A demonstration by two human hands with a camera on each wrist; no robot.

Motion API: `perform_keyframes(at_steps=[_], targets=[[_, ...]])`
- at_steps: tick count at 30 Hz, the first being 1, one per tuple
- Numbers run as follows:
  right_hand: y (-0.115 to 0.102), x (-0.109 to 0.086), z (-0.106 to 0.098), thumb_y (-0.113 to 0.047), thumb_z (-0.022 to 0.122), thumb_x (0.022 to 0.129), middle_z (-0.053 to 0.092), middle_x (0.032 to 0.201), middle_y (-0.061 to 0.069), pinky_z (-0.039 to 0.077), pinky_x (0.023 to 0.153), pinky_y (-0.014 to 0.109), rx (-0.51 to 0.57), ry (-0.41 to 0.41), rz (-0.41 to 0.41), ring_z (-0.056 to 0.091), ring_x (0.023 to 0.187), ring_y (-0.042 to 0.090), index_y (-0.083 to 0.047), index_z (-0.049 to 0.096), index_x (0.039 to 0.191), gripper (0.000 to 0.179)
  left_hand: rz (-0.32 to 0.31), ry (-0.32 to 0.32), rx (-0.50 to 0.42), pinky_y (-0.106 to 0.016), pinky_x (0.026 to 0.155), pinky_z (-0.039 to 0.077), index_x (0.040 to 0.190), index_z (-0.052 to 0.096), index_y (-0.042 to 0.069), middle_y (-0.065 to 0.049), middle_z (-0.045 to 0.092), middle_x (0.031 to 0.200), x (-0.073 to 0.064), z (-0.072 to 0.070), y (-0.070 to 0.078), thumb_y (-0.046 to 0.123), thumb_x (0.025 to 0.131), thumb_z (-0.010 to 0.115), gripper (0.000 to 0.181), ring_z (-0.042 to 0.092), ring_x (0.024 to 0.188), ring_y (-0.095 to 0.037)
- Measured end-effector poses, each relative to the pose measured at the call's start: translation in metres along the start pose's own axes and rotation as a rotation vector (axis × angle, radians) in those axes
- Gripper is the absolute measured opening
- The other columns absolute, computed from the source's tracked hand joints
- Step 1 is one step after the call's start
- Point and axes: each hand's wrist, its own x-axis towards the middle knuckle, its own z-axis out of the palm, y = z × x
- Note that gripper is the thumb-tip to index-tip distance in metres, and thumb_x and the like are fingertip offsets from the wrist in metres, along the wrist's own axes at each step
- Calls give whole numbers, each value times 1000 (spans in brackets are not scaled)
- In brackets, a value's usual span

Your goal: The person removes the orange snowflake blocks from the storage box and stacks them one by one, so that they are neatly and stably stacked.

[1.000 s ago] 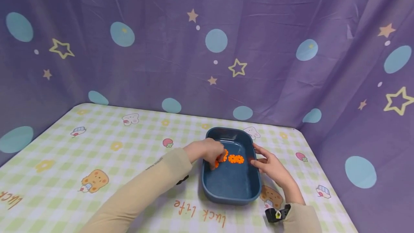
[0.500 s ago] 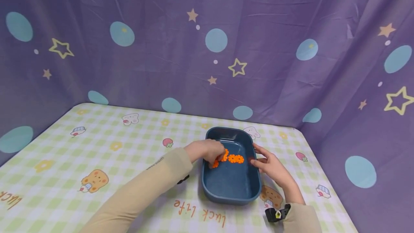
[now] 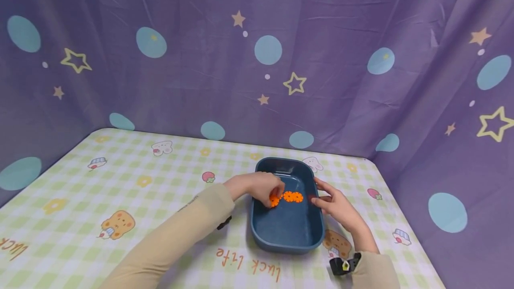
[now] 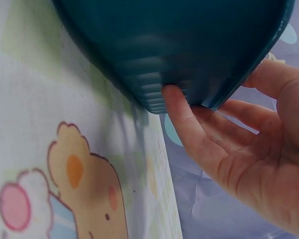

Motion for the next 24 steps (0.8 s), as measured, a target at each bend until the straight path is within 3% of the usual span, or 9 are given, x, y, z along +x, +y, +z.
perform_keyframes(at_steps=[6,17,24], targets=[[-2,0,0,-22,55,90,28,140,24,45,73,33,-5,-1,1,54,110,33,-13,22,145,65,64,70,-43,-17,64,41,89,59,21,7,52,83,-2,0,-3,19,72,74,23,49,73,-8],[-2,0,0,-25,56,90,27,141,24,46,75,34,-11,1,10,52,112,34,-14,22,145,66,92,149,-85,-15,69,40,100,64,19,5,51,91,-8,1,-7,17,72,73,29,49,79,-8],[-1,0,0,-25,56,90,27,141,24,47,75,35,-10,1,-8,52,112,35,-13,22,145,67,103,166,-151,-16,71,43,106,64,15,2,53,97,-21,-9,-14,14,76,69,30,51,83,-11]])
